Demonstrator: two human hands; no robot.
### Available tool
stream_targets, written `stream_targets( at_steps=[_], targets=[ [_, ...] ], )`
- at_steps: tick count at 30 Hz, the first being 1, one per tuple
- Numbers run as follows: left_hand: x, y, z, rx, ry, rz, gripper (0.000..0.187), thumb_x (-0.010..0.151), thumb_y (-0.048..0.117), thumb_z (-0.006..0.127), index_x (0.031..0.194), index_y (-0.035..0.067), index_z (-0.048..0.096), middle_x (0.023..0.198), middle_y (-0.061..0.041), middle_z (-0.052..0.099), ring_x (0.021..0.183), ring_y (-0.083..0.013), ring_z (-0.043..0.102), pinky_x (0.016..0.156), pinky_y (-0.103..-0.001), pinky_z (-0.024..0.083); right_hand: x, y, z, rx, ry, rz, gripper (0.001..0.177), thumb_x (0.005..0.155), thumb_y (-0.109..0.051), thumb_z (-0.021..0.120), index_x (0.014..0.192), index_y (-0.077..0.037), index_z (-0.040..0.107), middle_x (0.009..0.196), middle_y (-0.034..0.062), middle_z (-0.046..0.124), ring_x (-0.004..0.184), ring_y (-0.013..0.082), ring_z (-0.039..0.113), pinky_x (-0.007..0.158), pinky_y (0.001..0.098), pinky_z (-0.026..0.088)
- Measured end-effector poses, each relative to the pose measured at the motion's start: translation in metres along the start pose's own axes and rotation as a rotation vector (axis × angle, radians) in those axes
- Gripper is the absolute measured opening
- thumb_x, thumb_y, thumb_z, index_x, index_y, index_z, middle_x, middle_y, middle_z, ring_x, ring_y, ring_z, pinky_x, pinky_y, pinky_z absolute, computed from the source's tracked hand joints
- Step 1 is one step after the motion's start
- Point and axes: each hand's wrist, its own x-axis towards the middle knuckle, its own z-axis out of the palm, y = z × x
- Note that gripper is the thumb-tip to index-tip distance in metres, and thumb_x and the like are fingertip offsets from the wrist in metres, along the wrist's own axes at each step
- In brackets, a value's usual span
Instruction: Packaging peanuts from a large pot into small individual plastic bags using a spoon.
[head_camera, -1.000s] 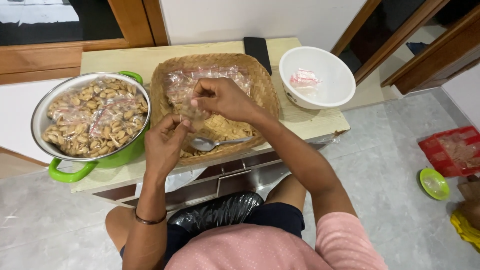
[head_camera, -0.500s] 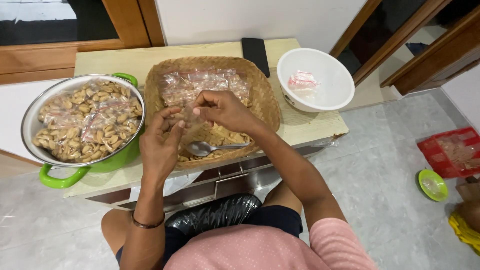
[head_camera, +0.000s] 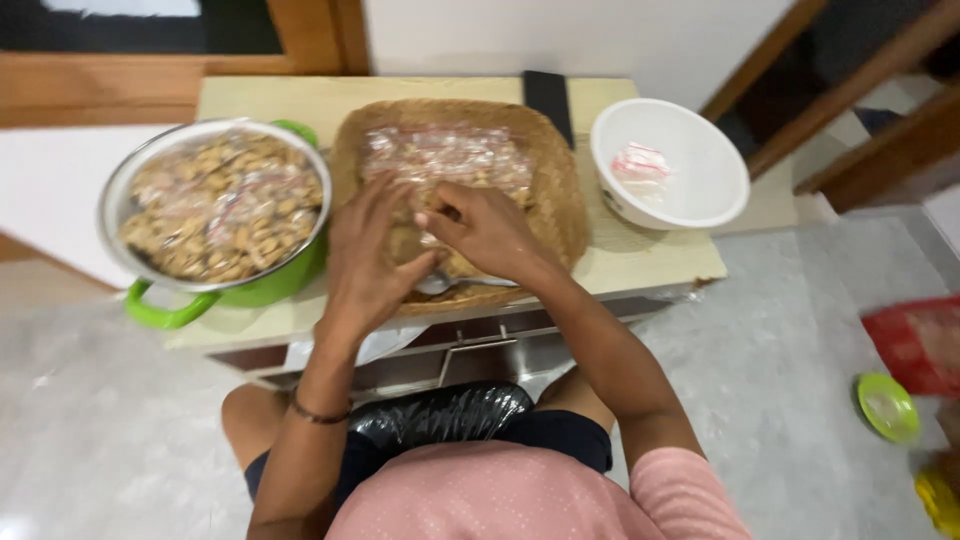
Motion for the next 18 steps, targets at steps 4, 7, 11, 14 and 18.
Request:
stream_targets(
  at_steps=[4,7,11,14,18],
  targets=[
    [-0.012,-0.026,0.014,0.07,-0.009,0.04,0.07,0.073,0.03,0.091,0.134,0.012,0.063,0.139,-0.014,0.061,0.13,-0.0366,0.056,0.11,-0.05,0.034,-0.001,-0.004,0.011,-0.034,-0.025,0.018,0.025,0.098,-0.04,0.066,0.096,-0.015,0.069,0.079,0.0189,0.072,0.084,0.0457,0.07,0.074,0.0528,0.051],
    [-0.02,-0.031,0.019,0.122,-0.058,-0.018,0.073,0.073,0.033,0.089,0.139,0.017,0.06,0.143,-0.008,0.06,0.136,-0.0302,0.052,0.114,-0.053,0.024,0.0,0.017,0.023,0.097,0.029,-0.007,0.015,0.096,-0.028,0.072,0.093,-0.014,0.071,0.072,0.014,0.07,0.076,0.0336,0.072,0.07,0.0421,0.053],
    [-0.018,-0.023,0.019,0.044,-0.054,-0.045,0.071,0.079,0.04,0.086,0.142,0.025,0.058,0.135,0.0,0.066,0.131,-0.0229,0.058,0.115,-0.061,0.022,-0.007,0.035,0.024,0.455,0.026,-0.003,0.025,0.107,-0.022,0.062,0.089,-0.005,0.068,0.062,0.0115,0.064,0.055,0.0198,0.067,0.052,0.0278,0.051],
    [-0.021,-0.028,0.025,0.003,-0.035,-0.016,0.067,0.083,0.044,0.083,0.142,0.025,0.057,0.13,-0.002,0.07,0.126,-0.0228,0.062,0.117,-0.062,0.018,-0.012,0.045,0.026,0.571,0.004,0.031,0.026,0.109,-0.019,0.056,0.102,0.001,0.07,0.071,0.0153,0.065,0.057,0.022,0.068,0.048,0.0283,0.051],
    [-0.024,-0.037,0.034,-0.008,-0.037,0.012,0.067,0.085,0.046,0.081,0.144,0.025,0.056,0.126,-0.003,0.071,0.125,-0.022,0.064,0.118,-0.062,0.02,-0.014,0.048,0.029,0.643,-0.023,0.089,0.02,0.105,-0.014,0.059,0.107,0.002,0.07,0.07,0.0135,0.065,0.059,0.0199,0.069,0.049,0.0248,0.051]
  ],
)
